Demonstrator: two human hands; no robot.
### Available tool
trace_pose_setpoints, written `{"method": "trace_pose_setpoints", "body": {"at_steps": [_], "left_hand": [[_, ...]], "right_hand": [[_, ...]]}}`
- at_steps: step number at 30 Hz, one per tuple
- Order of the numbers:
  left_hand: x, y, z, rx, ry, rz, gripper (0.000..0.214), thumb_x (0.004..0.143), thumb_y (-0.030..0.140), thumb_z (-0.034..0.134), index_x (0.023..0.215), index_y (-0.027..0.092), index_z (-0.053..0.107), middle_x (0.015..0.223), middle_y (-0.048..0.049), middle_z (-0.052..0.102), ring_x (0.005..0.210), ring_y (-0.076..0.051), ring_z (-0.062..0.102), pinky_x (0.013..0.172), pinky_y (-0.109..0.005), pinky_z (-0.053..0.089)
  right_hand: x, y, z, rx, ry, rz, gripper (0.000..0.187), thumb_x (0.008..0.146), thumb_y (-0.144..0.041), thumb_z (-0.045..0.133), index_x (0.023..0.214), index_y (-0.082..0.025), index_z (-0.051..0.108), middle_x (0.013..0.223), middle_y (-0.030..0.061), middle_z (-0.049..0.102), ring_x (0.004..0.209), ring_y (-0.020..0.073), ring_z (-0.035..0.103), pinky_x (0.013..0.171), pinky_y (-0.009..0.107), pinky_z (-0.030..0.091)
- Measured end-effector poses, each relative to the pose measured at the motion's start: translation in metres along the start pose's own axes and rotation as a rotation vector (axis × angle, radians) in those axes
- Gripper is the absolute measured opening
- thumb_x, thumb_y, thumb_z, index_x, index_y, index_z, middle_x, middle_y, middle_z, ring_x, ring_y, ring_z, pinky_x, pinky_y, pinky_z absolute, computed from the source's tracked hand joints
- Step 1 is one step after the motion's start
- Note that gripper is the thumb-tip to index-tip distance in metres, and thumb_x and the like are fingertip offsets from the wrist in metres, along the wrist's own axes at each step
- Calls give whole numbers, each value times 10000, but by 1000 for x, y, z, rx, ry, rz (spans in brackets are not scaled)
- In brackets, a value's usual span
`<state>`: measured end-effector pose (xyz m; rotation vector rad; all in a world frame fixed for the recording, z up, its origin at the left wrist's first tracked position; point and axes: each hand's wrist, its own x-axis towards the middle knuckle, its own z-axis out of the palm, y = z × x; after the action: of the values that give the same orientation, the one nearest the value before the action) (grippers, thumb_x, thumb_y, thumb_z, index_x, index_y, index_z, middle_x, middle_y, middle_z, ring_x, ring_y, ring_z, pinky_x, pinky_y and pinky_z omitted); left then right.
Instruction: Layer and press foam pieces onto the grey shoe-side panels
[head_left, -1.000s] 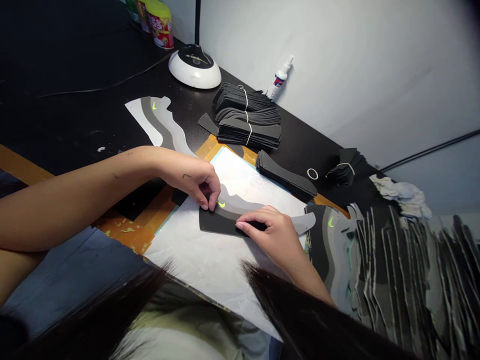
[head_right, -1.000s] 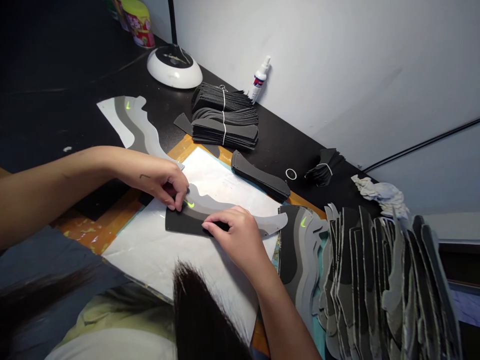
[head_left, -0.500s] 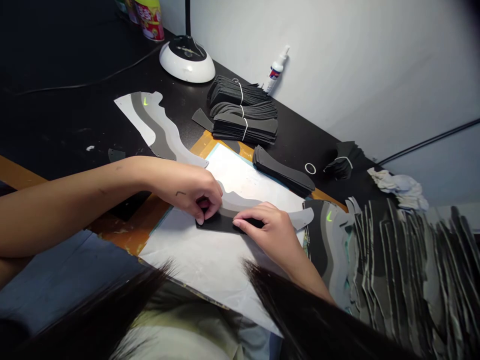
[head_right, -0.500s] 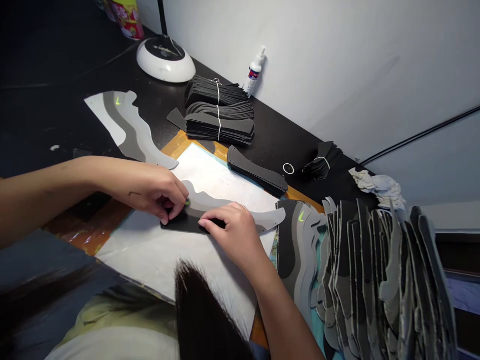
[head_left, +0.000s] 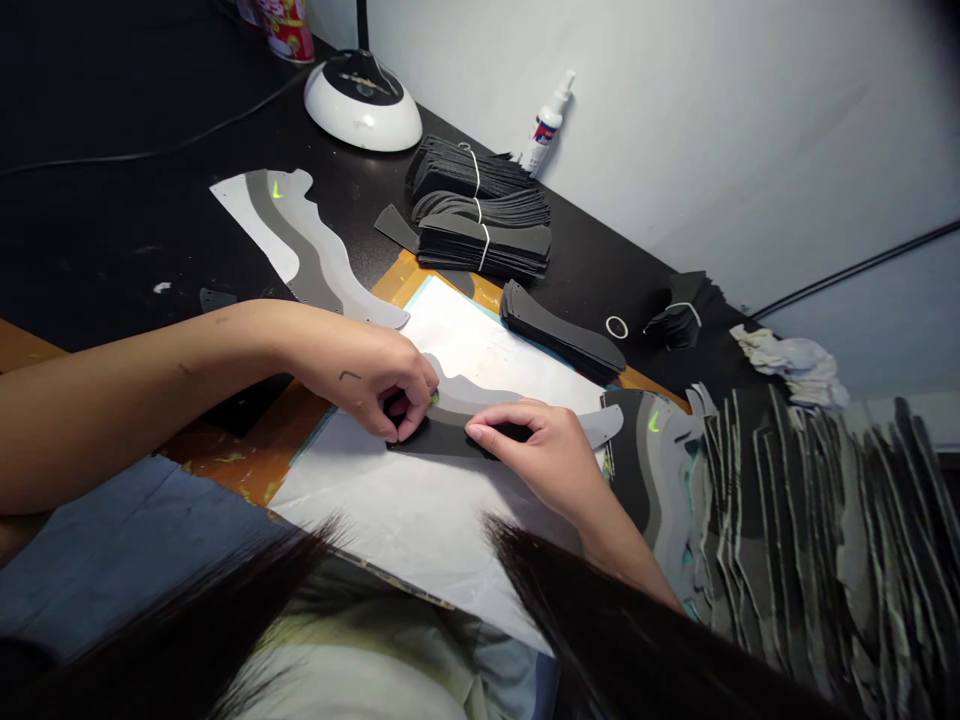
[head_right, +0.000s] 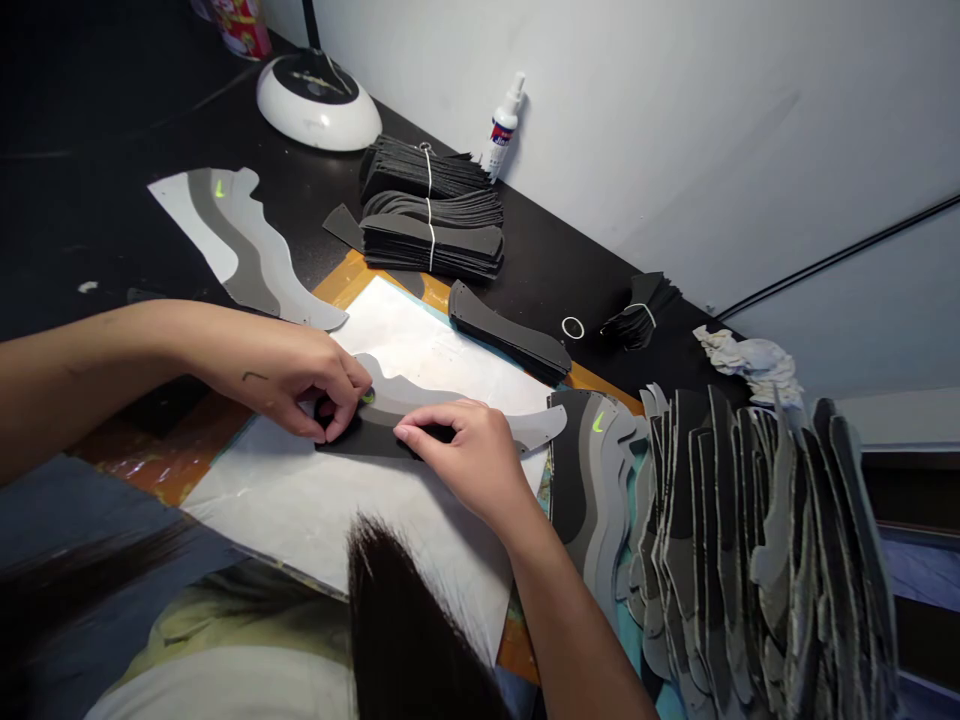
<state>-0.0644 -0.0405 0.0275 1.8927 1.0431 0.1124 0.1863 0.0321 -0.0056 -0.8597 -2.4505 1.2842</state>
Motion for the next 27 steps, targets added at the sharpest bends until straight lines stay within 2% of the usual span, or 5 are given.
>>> {"method": "trace_pose_setpoints", "body": {"at_steps": [9,20,24,27], "left_hand": [[1,0,1,12,4,0,210,796,32,681,835,210,784,857,-15,702,772,-154,634,653,-191,432],[0,-4,0,-17,-12,16,175,820,56,704,849,206,790,861,-11,695,757,-133,623,639,-171,423],[0,-4,0,-18,0,20,203,792,31,698,832,209,788,846,-6,684,744,-137,620,630,-183,421],[1,-3,1,12,20,18,146,797,82,739,845,210,789,872,-17,686,720,-146,609,613,-209,411]], "right_hand": [[-1,1,4,-78,28,-107,124,873,-154,779,821,-261,815,855,-22,807,835,188,733,831,326,507],[0,-2,1,-76,-6,-79,115,868,-153,783,825,-253,821,861,-8,808,835,185,733,834,309,510],[0,-1,3,-93,-2,-99,125,878,-153,770,829,-256,821,867,-4,808,842,190,731,842,318,509],[0,-2,3,-112,-9,-93,127,886,-163,762,833,-262,820,865,-2,807,846,195,727,846,326,510]]}}
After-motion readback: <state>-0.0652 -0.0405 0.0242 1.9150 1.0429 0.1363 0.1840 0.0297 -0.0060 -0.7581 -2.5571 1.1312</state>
